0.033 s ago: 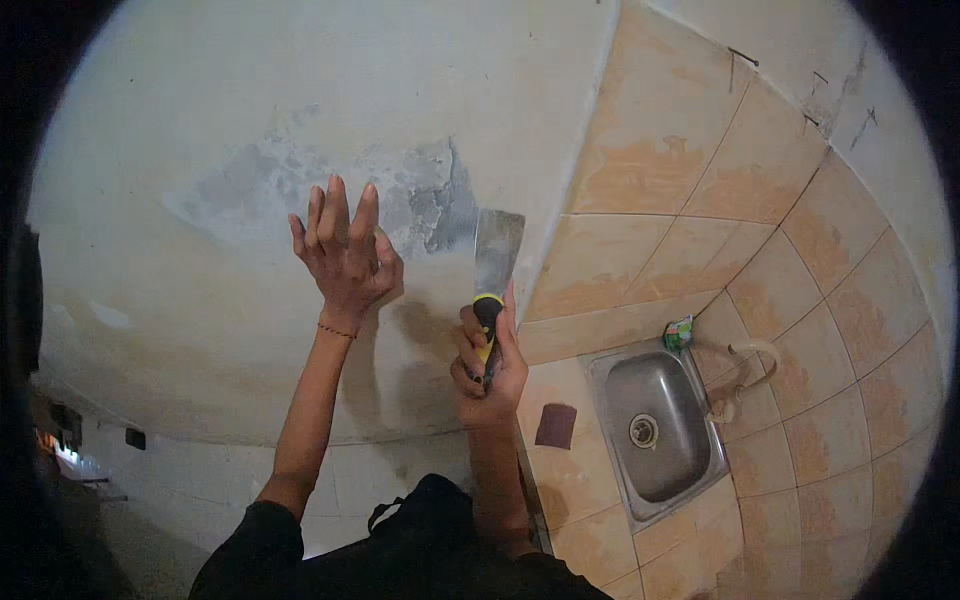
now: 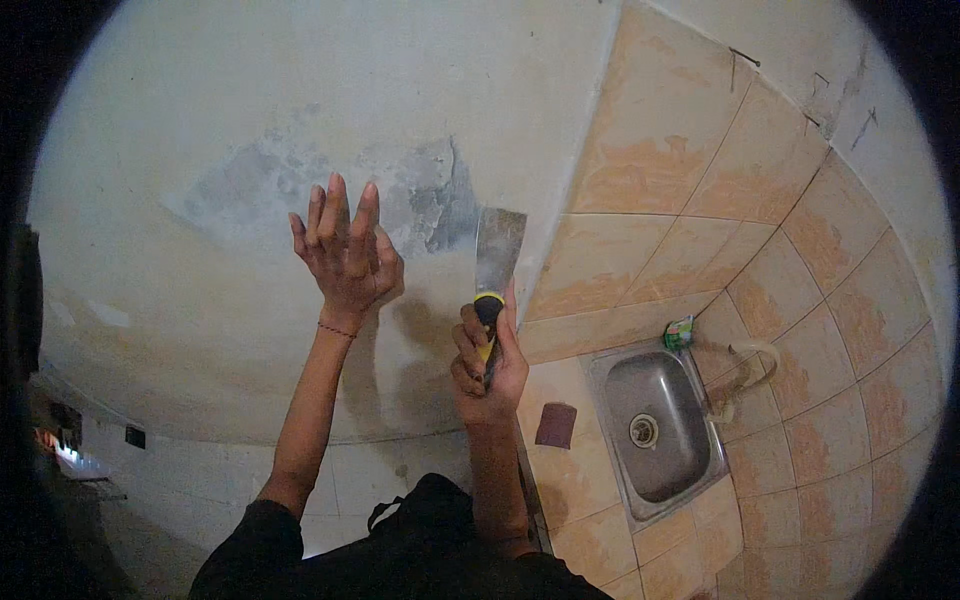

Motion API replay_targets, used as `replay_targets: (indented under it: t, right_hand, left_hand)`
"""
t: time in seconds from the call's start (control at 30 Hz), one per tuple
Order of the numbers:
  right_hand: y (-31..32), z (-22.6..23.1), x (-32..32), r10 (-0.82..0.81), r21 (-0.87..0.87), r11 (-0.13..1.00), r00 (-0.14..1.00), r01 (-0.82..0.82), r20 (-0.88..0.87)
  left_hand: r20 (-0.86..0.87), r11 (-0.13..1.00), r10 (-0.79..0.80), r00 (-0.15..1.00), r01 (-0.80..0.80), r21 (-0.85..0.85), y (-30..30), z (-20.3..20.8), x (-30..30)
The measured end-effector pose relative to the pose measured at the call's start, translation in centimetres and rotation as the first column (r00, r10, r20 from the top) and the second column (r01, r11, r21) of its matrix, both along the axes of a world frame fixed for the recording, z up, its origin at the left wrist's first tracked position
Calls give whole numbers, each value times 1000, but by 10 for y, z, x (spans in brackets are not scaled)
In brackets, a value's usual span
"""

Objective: The person scrapes paint or plaster from a wall using a putty knife.

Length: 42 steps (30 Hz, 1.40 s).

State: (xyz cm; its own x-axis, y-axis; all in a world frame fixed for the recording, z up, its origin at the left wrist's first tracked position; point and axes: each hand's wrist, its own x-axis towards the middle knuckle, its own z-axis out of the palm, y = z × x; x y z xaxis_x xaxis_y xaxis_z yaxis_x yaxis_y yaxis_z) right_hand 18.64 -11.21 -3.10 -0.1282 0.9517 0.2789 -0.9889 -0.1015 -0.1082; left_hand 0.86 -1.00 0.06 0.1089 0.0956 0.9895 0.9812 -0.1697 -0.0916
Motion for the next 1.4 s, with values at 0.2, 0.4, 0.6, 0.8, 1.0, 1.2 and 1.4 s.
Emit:
replay_targets:
  t: [0.2,0.4,0.6,0.8,1.0,1.2,1.4]
  right_hand:
    - [-4,7,5,-14,-8,1000,999,14,51]
    - [-4,6,6,-21,-26,999,995,24,94]
    - [-6,7,5,-21,-70,997,997,26,77]
    - [-4,2,6,0,-42,999,998,2,57]
    - [2,-1,8,10,-32,999,999,-9,36]
    - [3,-1,13,34,7,999,998,-34,48]
    - [1,-1,12,18,-26,1000,994,-15,109]
  left_hand:
    - [-2,1000,-24,1000,24,11,0,0,0]
    - [4,1000,-23,1000,23,12,0,0,0]
    - [8,1000,-12,1000,12,6,-2,1,1]
    - [6,1000,-17,1000,17,16,0,1,0]
    - [13,1000,-11,1000,11,7,-2,0,1]
    - [-15,1000,-6,1000,6,14,1,0,-1]
    - [-27,1000,-11,1000,12,12,0,1,0]
